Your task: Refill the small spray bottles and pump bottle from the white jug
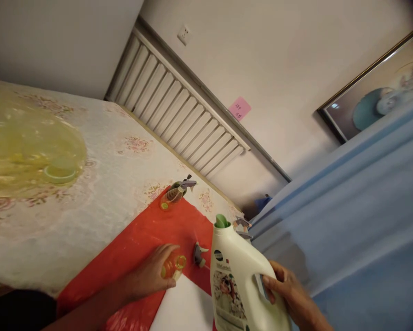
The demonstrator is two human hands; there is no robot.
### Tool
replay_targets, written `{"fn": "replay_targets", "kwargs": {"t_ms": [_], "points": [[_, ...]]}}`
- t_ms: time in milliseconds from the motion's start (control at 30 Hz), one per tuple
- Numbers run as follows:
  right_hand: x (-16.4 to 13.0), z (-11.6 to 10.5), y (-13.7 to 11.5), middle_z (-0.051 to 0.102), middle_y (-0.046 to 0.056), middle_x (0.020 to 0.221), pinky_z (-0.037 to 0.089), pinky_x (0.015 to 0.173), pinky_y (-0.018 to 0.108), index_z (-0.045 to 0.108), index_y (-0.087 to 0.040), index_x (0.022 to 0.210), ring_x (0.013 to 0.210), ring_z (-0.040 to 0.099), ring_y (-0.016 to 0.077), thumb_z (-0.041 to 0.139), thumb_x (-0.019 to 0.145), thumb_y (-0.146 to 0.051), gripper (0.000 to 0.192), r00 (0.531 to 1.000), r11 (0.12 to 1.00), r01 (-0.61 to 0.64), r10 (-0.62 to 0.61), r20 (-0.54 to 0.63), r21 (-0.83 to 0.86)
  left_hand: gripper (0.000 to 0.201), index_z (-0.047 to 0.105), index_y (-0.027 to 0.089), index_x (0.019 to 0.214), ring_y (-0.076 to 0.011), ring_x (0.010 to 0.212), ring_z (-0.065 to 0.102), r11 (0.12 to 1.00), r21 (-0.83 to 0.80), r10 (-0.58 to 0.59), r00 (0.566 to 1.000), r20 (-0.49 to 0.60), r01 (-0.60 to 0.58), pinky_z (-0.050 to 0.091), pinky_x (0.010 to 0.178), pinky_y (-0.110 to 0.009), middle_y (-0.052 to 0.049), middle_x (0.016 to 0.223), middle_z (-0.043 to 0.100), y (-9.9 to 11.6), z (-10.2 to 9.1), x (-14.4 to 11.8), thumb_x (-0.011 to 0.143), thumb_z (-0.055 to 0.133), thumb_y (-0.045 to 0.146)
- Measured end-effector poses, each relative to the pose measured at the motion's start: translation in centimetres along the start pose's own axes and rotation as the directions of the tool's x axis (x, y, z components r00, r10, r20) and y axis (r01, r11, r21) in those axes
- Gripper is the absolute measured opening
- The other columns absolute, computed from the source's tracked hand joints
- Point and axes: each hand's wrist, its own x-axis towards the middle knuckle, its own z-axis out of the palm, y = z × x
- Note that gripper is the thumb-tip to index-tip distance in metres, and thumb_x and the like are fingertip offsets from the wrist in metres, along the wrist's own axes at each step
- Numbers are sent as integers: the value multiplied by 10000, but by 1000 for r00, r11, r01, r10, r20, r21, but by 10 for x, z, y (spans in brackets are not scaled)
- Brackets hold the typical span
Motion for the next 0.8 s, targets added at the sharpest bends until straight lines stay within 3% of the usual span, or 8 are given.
{"fn": "replay_targets", "kwargs": {"t_ms": [100,233,367,533,800], "points": [[-6,1,5,483,-52,497,207,492,223,623,-128,795,473,328,69,715,693,-621,512,997,999,17,-14,82,-35,630,542,192,1297,-305,1281,493,999,-51,24,998,54,-21,396,1103,-396,-92,1346,578,4,-9,3,682,655,271],[-12,1,12,496,-40,563,232,508,225,651,-110,877,498,356,69,662,776,-610,510,986,999,40,-35,163,-28,571,598,207,1217,-272,1245,519,989,-143,55,996,68,-45,384,1100,-386,-58,1308,607,-6,-11,10,650,654,193],[-17,4,15,515,-31,611,245,496,217,644,-107,1062,484,372,62,624,824,-600,547,972,999,13,-23,235,43,575,588,224,1231,-288,1284,494,975,-222,50,990,132,-19,362,1111,-410,-73,1365,578,-16,-11,16,664,677,259],[-20,9,12,531,-29,649,270,459,186,601,-156,1215,484,378,55,660,820,-562,570,955,997,0,-24,296,81,482,633,246,1160,-282,1239,538,964,-263,83,988,131,-46,384,1086,-408,-49,1294,637,-10,-15,17,679,652,257],[-18,12,13,579,-18,697,310,429,158,622,-186,1227,455,408,37,694,793,-558,576,936,997,-26,-2,351,73,488,644,219,1168,-287,1228,548,959,-284,51,991,122,-14,403,1069,-388,-65,1274,650,-10,-13,17,684,666,274]]}}
